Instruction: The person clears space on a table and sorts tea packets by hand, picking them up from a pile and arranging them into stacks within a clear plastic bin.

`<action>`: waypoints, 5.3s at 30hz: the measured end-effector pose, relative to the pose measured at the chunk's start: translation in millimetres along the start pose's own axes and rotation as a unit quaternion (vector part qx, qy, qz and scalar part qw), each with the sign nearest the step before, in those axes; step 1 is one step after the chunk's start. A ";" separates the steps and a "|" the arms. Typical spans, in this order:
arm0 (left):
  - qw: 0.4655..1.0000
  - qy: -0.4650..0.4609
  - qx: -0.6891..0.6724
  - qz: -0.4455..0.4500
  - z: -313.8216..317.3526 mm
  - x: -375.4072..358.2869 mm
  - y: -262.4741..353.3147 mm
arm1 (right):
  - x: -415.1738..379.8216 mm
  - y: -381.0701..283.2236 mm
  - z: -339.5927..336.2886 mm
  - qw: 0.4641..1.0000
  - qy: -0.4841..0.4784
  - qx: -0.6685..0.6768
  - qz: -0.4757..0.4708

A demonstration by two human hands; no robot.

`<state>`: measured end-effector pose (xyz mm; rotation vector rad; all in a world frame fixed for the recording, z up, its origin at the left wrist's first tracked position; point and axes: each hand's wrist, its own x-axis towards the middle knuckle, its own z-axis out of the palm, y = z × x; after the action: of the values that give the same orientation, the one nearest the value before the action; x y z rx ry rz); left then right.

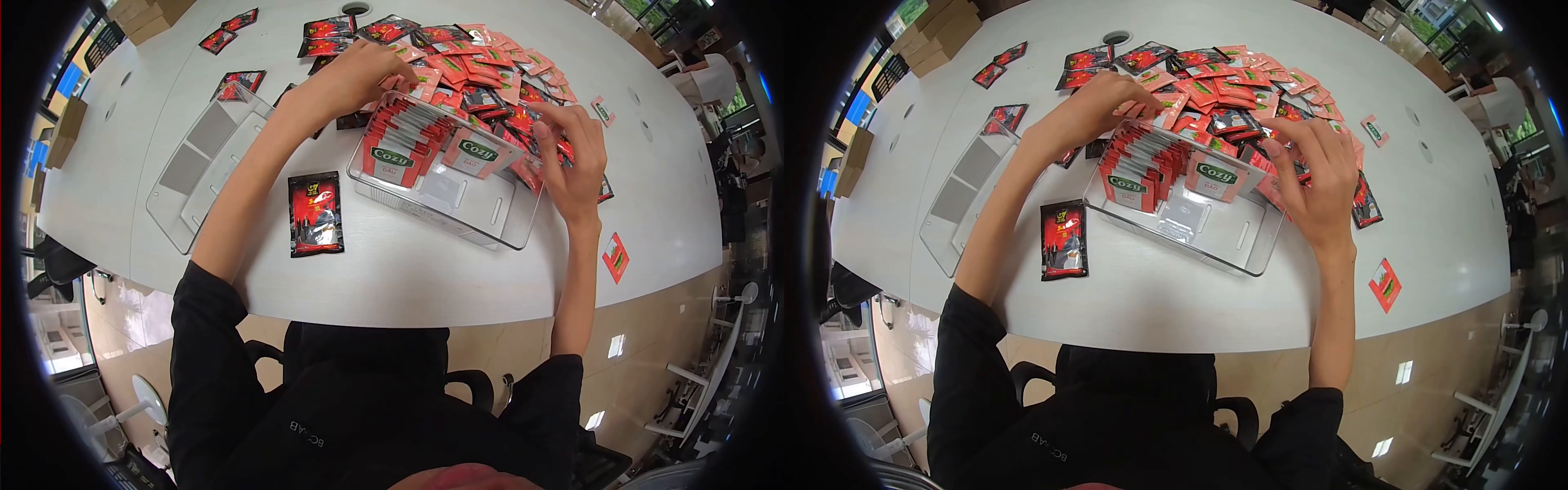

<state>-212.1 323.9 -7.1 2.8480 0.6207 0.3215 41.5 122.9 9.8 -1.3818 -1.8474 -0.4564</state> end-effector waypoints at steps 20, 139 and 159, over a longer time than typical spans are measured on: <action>0.966 -0.201 0.046 -0.159 -21.4 -18.0 17.1 | -0.1 -4.0 0.5 1.000 -0.020 0.001 -0.017; 0.965 0.194 0.090 0.149 -4.1 -9.4 98.2 | -5.9 -21.6 5.0 0.993 -0.031 0.113 -0.016; 0.966 0.213 0.077 0.125 6.7 -8.8 111.1 | -1.4 -18.3 6.4 0.997 -0.075 0.012 -0.013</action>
<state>-175.6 220.3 12.5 3.0276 0.3614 0.9878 22.5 120.0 7.6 -1.4102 -1.9876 -0.3492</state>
